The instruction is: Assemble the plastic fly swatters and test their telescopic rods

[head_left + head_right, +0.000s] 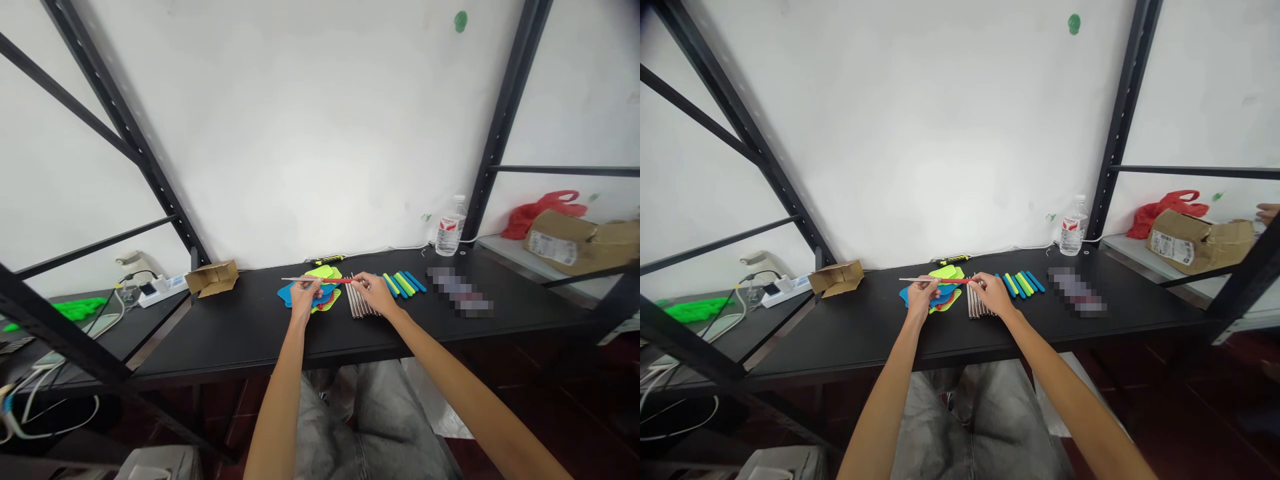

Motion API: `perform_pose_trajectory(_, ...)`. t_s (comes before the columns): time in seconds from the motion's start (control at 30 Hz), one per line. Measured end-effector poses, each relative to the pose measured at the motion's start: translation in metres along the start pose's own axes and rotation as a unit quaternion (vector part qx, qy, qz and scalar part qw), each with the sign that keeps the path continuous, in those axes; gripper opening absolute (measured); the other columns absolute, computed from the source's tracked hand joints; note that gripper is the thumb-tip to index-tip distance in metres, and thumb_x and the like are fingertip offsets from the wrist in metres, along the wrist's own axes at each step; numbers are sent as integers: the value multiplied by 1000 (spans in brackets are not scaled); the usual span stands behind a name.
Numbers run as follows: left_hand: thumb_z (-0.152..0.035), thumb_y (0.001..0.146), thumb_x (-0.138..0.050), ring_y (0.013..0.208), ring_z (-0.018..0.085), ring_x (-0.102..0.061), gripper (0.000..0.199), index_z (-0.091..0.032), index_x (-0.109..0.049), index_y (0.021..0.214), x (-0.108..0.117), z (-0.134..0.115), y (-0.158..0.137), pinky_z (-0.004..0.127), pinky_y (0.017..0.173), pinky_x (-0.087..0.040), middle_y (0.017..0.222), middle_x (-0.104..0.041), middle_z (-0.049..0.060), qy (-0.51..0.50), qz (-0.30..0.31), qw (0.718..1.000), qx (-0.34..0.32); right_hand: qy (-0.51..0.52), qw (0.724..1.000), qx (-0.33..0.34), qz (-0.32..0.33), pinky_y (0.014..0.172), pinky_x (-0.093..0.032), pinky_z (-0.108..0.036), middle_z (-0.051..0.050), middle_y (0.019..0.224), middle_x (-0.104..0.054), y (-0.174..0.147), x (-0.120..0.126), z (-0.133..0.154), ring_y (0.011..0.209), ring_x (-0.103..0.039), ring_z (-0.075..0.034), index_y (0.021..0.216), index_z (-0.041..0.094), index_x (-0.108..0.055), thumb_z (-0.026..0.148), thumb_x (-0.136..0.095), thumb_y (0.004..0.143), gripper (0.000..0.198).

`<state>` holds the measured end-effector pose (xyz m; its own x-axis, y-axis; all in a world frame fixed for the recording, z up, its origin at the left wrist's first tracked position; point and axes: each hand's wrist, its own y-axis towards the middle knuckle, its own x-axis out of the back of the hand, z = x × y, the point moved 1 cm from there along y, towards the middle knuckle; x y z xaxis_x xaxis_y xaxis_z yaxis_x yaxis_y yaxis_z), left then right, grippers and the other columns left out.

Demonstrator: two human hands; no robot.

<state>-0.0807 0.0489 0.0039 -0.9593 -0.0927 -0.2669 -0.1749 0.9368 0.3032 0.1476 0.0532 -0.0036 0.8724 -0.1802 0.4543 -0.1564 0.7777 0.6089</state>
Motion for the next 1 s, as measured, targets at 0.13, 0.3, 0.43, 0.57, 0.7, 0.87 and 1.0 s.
perform_pose_trajectory(0.13,-43,62,-87,55,11,-61,43,-13,-67,86,1,3,0,22,49,-50,76,-68,4,8,21,1000,4,-1,1000,2,1,57,-40,-28,-1,68,-66,0,0,1,58,-56,-17,90,22,-71,50,-52,93,35)
perform_pose_trajectory(0.3,-44,62,-87,56,12,-61,44,-13,-69,87,1,6,1,23,48,-50,72,-66,3,22,39,999,10,-3,1000,7,8,59,-41,-28,-1,66,-64,0,0,2,58,-56,-17,86,22,-71,52,-49,94,39)
perform_pose_trajectory(0.43,-47,63,-86,57,12,-60,47,-13,-69,91,0,4,0,23,47,-49,69,-64,2,15,47,999,13,18,1000,0,-1,59,-42,-29,-2,70,-65,0,2,3,60,-57,-18,87,22,-69,51,-47,94,38)
perform_pose_trajectory(0.57,-55,67,-81,54,10,-58,51,-14,-66,92,-2,0,-1,22,45,-47,83,-67,5,-9,29,999,17,43,999,-5,-25,62,-43,-29,-3,78,-68,0,4,5,64,-58,-18,92,21,-68,50,-49,93,35)
perform_pose_trajectory(0.7,-67,73,-71,50,10,-55,53,-16,-60,84,-3,-2,-2,22,44,-45,71,-61,2,-37,26,999,27,72,997,-18,-38,63,-44,-29,-4,83,-68,0,4,4,67,-59,-18,97,20,-66,50,-51,93,34)
perform_pose_trajectory(0.87,-70,74,-68,49,10,-54,54,-19,-51,78,-4,-1,-3,21,41,-43,66,-54,-2,-31,25,999,34,77,996,-20,-35,64,-44,-29,-4,85,-68,0,4,2,68,-59,-18,98,20,-66,48,-51,93,32)
perform_pose_trajectory(1.0,-68,74,-69,51,9,-55,53,-19,-50,80,-4,0,-4,19,40,-42,69,-54,-3,-22,44,998,35,55,998,-12,-22,62,-43,-29,-3,78,-67,0,3,1,65,-58,-18,93,20,-67,49,-51,93,34)
